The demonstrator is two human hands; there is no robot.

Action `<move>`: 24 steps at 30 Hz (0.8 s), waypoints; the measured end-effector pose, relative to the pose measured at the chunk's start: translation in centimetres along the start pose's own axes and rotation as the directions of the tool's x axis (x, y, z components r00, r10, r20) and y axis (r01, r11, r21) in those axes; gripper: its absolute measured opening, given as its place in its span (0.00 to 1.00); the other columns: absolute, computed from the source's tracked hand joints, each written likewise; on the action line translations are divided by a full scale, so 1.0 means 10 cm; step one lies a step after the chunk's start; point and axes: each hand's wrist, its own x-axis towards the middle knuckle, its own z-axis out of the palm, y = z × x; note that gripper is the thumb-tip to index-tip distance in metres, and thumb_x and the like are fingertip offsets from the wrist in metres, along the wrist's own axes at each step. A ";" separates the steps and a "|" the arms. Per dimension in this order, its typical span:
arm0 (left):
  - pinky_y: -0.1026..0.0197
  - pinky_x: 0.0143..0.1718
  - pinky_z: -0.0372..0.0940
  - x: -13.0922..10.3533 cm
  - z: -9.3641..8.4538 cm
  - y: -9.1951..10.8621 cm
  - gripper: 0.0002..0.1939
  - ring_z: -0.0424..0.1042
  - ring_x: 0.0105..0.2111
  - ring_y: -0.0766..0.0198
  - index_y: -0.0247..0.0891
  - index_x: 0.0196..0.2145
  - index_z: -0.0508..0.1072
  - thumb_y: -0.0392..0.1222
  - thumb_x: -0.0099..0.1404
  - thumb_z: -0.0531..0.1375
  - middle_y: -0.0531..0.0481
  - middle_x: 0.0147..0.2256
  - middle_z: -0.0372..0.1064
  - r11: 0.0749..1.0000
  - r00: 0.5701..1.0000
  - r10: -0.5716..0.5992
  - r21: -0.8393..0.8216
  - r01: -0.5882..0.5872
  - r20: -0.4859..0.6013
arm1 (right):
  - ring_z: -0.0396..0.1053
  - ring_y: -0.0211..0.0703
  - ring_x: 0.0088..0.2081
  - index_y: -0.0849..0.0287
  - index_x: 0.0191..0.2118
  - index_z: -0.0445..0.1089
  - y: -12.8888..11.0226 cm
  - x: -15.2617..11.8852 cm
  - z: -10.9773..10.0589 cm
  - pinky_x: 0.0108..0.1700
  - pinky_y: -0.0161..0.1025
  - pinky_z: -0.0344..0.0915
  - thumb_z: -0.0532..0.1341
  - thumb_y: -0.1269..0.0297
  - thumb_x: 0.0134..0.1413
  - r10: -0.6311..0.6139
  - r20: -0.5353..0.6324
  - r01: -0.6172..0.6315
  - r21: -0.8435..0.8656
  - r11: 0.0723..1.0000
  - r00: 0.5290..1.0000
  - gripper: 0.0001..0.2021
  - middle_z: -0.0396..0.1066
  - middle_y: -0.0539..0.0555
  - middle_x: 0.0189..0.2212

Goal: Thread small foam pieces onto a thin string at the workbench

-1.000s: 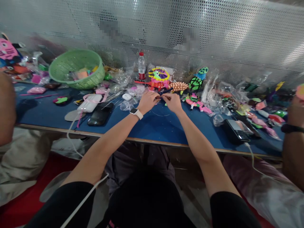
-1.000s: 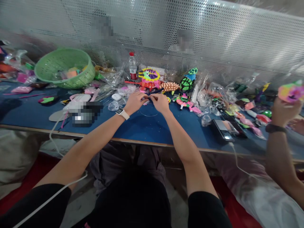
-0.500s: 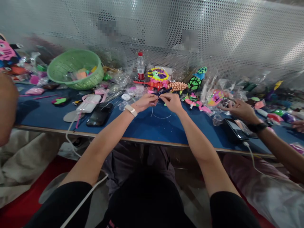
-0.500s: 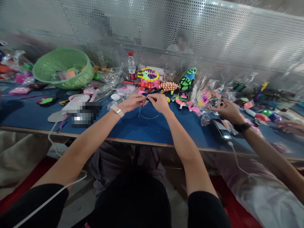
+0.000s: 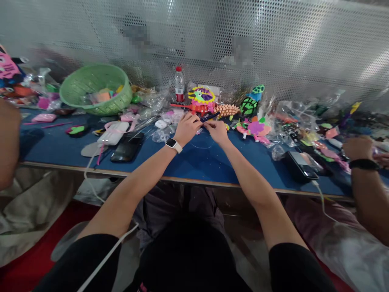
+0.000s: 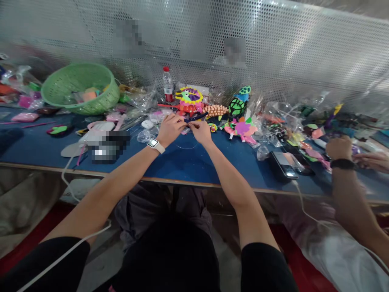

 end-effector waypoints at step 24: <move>0.56 0.39 0.71 0.01 0.19 -0.01 0.05 0.74 0.31 0.64 0.38 0.35 0.78 0.34 0.68 0.70 0.48 0.32 0.77 0.289 0.858 -0.352 -0.829 0.479 0.374 | 0.79 0.48 0.41 0.54 0.45 0.86 -0.03 0.06 -0.47 0.50 0.46 0.75 0.65 0.56 0.69 -0.103 0.211 0.140 -0.171 0.975 0.972 0.13 0.86 0.55 0.41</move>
